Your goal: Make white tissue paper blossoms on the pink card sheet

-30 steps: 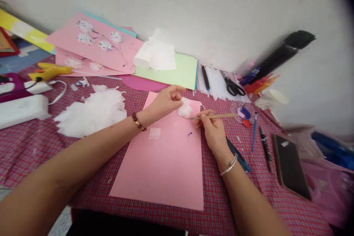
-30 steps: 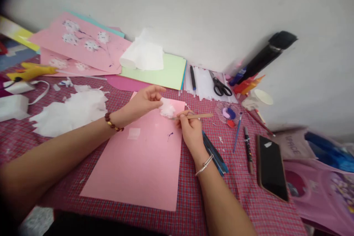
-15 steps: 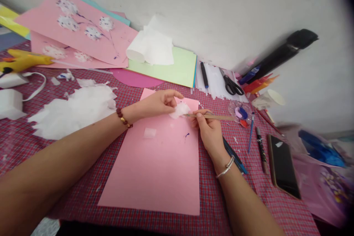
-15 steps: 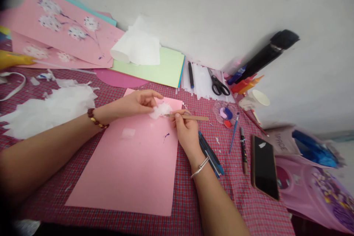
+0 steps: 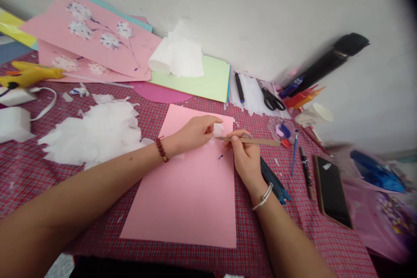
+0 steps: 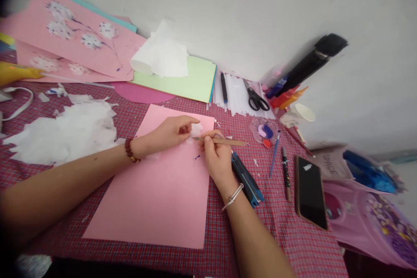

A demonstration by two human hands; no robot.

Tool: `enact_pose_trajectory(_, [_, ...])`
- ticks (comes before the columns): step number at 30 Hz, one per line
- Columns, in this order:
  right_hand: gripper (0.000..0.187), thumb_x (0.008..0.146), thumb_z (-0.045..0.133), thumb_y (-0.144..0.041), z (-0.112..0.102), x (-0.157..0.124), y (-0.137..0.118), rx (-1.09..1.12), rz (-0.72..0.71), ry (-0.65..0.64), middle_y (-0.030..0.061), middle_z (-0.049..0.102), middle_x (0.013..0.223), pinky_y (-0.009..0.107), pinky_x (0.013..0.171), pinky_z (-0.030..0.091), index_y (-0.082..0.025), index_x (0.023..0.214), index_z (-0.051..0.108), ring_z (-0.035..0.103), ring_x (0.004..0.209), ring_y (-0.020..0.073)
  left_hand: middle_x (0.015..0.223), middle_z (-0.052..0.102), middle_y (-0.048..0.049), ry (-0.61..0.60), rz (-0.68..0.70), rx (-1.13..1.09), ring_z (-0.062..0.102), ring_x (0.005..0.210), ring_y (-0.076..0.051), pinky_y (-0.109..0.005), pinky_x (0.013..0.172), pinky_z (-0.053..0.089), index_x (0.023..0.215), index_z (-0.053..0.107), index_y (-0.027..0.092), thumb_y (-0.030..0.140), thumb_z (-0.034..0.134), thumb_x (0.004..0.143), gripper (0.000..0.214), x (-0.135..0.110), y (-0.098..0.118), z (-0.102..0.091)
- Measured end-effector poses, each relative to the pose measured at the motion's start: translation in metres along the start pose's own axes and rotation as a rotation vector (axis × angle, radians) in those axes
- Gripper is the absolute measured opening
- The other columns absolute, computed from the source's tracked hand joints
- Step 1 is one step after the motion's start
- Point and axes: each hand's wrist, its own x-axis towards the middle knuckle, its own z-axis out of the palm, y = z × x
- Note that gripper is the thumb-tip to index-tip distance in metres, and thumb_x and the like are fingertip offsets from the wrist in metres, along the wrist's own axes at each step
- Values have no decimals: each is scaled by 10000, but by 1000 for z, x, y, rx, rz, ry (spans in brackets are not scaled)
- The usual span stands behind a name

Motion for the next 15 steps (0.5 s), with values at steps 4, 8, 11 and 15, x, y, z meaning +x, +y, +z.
enact_pose_trajectory(4, [172, 910, 460, -248, 4, 0, 3, -144, -44, -30, 7, 576, 754, 301, 641, 473, -203, 797, 583, 571, 658, 151, 772, 623, -4, 8, -20, 4, 536, 678, -111, -227, 625, 427, 1154, 617, 146, 51, 492, 753, 431, 0, 0, 2])
enact_pose_trajectory(8, [158, 912, 450, -251, 5, 0, 7, -211, -67, -44, 9, 589, 763, 301, 644, 467, -210, 822, 572, 579, 666, 158, 781, 630, -3, 18, -3, 3, 545, 694, -109, -225, 636, 428, 1129, 624, 151, 23, 472, 736, 441, 0, 1, 4])
enact_pose_trajectory(11, [144, 913, 444, -246, 5, -1, 6, -280, -98, -66, 17, 601, 776, 307, 660, 465, -212, 842, 565, 590, 701, 170, 775, 626, -3, 36, -25, -50, 545, 683, -106, -220, 618, 426, 1099, 633, 153, 55, 485, 745, 396, -1, 0, 5])
enact_pose_trajectory(15, [132, 924, 427, -228, 4, -4, 1, -427, -155, -128, 27, 619, 821, 307, 675, 460, -215, 918, 558, 602, 729, 175, 794, 630, -17, 144, -181, -290, 560, 694, -105, -217, 622, 439, 1039, 632, 127, 156, 546, 764, 290, -1, -3, 1])
